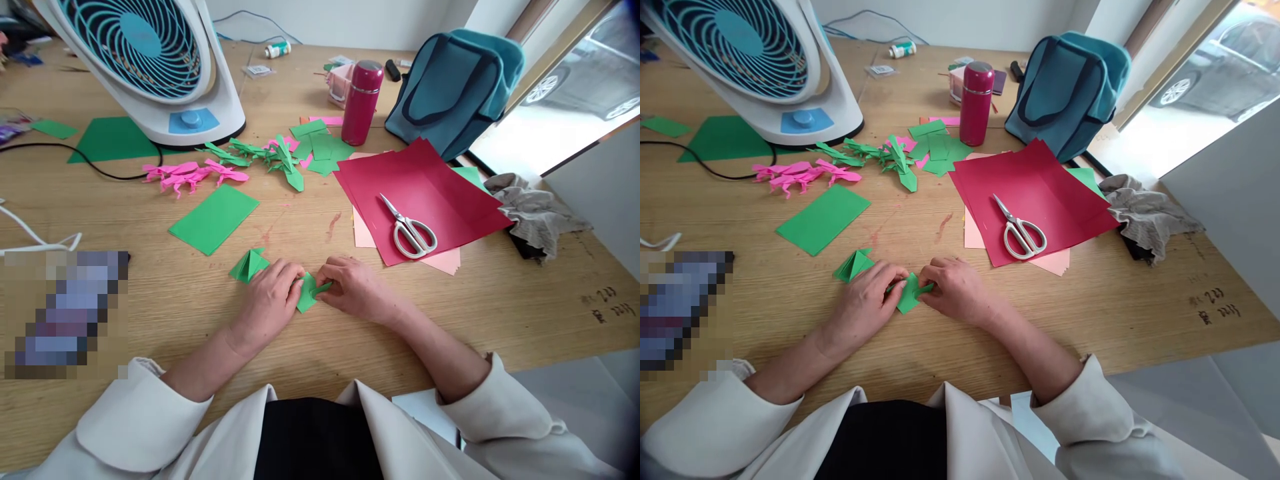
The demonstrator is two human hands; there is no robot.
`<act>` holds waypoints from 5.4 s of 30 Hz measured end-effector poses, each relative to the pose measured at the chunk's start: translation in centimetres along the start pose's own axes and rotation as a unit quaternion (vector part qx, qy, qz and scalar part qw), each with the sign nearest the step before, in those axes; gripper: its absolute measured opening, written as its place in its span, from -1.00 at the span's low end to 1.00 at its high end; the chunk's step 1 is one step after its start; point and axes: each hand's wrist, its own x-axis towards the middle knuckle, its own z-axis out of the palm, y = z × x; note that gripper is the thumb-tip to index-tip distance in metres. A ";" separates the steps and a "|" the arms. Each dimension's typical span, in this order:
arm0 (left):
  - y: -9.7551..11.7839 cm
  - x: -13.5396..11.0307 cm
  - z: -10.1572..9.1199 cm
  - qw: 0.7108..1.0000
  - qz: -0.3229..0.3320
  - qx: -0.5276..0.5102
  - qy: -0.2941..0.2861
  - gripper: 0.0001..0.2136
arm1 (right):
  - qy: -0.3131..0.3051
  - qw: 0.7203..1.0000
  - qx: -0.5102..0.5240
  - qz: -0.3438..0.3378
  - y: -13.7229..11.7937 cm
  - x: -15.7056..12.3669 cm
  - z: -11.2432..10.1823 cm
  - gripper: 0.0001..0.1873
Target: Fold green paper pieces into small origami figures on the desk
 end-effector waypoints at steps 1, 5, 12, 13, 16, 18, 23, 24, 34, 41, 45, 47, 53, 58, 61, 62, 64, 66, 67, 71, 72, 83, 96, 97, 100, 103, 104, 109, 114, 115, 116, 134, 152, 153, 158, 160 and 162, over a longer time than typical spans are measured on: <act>0.0 -0.1 -0.1 1.000 0.004 0.015 -0.002 -0.90 | 0.001 1.000 -0.010 0.000 -0.1 0.0 0.1 -0.89; 0.1 -0.5 -0.3 0.998 0.054 0.006 0.006 -0.84 | 0.009 1.000 -0.029 -0.009 0.0 -0.1 0.3 -0.91; 0.5 -0.7 -0.4 0.992 0.089 -0.089 -0.030 -0.90 | 0.000 0.998 -0.050 -0.027 -0.2 -0.5 0.1 -0.91; 0.5 -0.6 -0.4 0.992 0.087 -0.089 -0.030 -0.90 | -0.004 0.998 -0.052 -0.034 -0.3 -0.5 0.0 -0.91; 0.4 -0.6 -0.3 0.991 0.094 -0.087 -0.023 -0.88 | -0.010 0.996 -0.067 -0.065 -0.2 -0.6 -0.3 -0.89; 0.3 -0.6 -0.3 0.991 0.107 -0.079 -0.026 -0.85 | -0.010 0.992 -0.092 -0.083 -0.1 -0.7 -0.5 -0.85; 0.1 -1.0 -0.4 0.987 0.143 -0.062 -0.025 -0.80 | -0.002 0.980 -0.165 -0.109 0.1 -1.7 -0.4 -0.77; 0.0 -1.1 -0.5 0.987 0.151 -0.059 -0.023 -0.80 | 0.002 0.978 -0.174 -0.115 0.0 -2.0 -0.3 -0.76; -0.5 -1.9 -0.3 0.977 0.206 0.031 -0.038 -0.66 | 0.041 0.962 -0.237 -0.125 -0.8 -4.2 0.6 -0.80; -1.0 -1.9 -0.3 0.957 0.275 0.090 -0.036 -0.64 | 0.067 0.961 -0.229 -0.142 -0.9 -4.2 1.1 -0.82; -0.8 -1.8 -0.6 0.961 0.253 0.092 -0.060 -0.63 | 0.078 0.966 -0.211 -0.129 -0.8 -4.2 1.2 -0.86; -0.6 -1.6 -0.6 0.960 0.248 0.100 -0.078 -0.60 | 0.080 0.968 -0.204 -0.124 -0.9 -4.3 1.2 -0.87; -0.1 -1.3 -0.5 0.962 0.237 0.102 -0.087 -0.56 | 0.084 0.969 -0.200 -0.117 -1.0 -4.2 1.1 -0.87; -0.7 -1.2 -0.6 0.971 0.234 0.013 -0.048 -0.68 | 0.089 0.974 -0.185 -0.099 -1.2 -4.2 1.1 -0.89; -0.9 -0.9 -0.7 0.976 0.211 -0.047 -0.035 -0.74 | 0.087 0.981 -0.152 -0.078 -1.3 -4.1 1.0 -0.90; -0.9 -0.7 -0.7 0.977 0.202 -0.060 -0.033 -0.76 | 0.087 0.984 -0.136 -0.068 -1.3 -4.1 1.0 -0.89; -0.7 -0.5 -0.8 0.979 0.186 -0.079 -0.032 -0.79 | 0.088 0.990 -0.098 -0.044 -1.4 -4.0 0.9 -0.89; -0.4 -0.2 -0.8 0.980 0.171 -0.093 -0.041 -0.82 | 0.090 0.994 -0.058 -0.020 -1.4 -3.8 0.8 -0.89; -0.3 0.0 -0.8 0.981 0.161 -0.099 -0.050 -0.85 | 0.091 0.995 -0.039 -0.009 -1.3 -3.8 0.8 -0.90; 0.1 0.5 -0.6 0.985 0.103 -0.120 -0.072 -0.93 | 0.094 0.995 0.003 0.025 -1.3 -3.6 0.8 -0.91; 0.2 0.7 -0.5 0.986 0.092 -0.124 -0.071 -0.95 | 0.092 0.995 0.005 0.031 -1.3 -3.6 0.8 -0.92; 0.3 1.2 -0.3 0.987 0.064 -0.125 -0.079 -0.95 | 0.084 0.995 0.019 0.050 -1.4 -3.5 0.7 -0.94; 0.2 1.1 -0.2 0.987 0.047 -0.134 -0.069 -0.93 | 0.105 0.991 0.029 0.081 -1.5 -3.2 1.0 -0.88; 0.3 1.1 -0.2 0.988 0.047 -0.131 -0.069 -0.93 | 0.106 0.991 0.028 0.082 -1.6 -3.2 1.0 -0.88; 0.4 1.1 -0.2 0.989 0.046 -0.120 -0.069 -0.93 | 0.107 0.990 0.023 0.085 -1.7 -3.1 1.0 -0.86; 0.5 1.2 -0.1 0.991 0.045 -0.106 -0.063 -0.93 | 0.109 0.990 0.020 0.084 -1.7 -3.0 1.0 -0.87; 0.6 1.2 0.0 0.992 0.045 -0.102 -0.059 -0.93 | 0.109 0.990 0.020 0.083 -1.7 -3.0 1.0 -0.87; 0.7 1.4 0.1 0.993 0.043 -0.093 -0.053 -0.94 | 0.112 0.990 0.012 0.085 -1.7 -3.1 1.1 -0.89; 0.8 1.4 0.2 0.994 0.040 -0.081 -0.053 -0.94 | 0.101 0.991 0.014 0.083 -1.6 -3.1 1.0 -0.93; 0.8 1.3 0.3 0.995 0.040 -0.079 -0.053 -0.94 | 0.100 0.992 0.014 0.079 -1.6 -3.1 1.0 -0.93; 0.8 1.3 0.3 0.995 0.040 -0.078 -0.051 -0.94 | 0.099 0.992 0.013 0.074 -1.6 -3.2 1.0 -0.93; 0.8 1.2 0.5 0.995 0.042 -0.075 -0.043 -0.93 | 0.115 0.963 -0.215 -0.116 -1.3 -4.6 0.8 -0.75; 0.8 1.3 0.5 0.995 0.036 -0.081 -0.038 -0.90 | 0.093 0.966 -0.215 -0.108 -1.2 -4.4 0.7 -0.82; 0.8 1.3 0.5 0.995 0.036 -0.080 -0.039 -0.90 | 0.093 0.966 -0.215 -0.108 -1.2 -4.4 0.7 -0.82; 0.8 1.3 0.5 0.996 0.039 -0.071 -0.038 -0.90 | 0.089 0.967 -0.214 -0.111 -1.3 -4.3 0.7 -0.82; 0.8 1.3 0.5 0.996 0.041 -0.067 -0.038 -0.90 | 0.090 0.966 -0.216 -0.112 -1.3 -4.2 0.7 -0.83; 0.8 1.3 0.5 0.996 0.043 -0.065 -0.036 -0.91 | 0.093 0.966 -0.215 -0.113 -1.3 -4.2 0.7 -0.84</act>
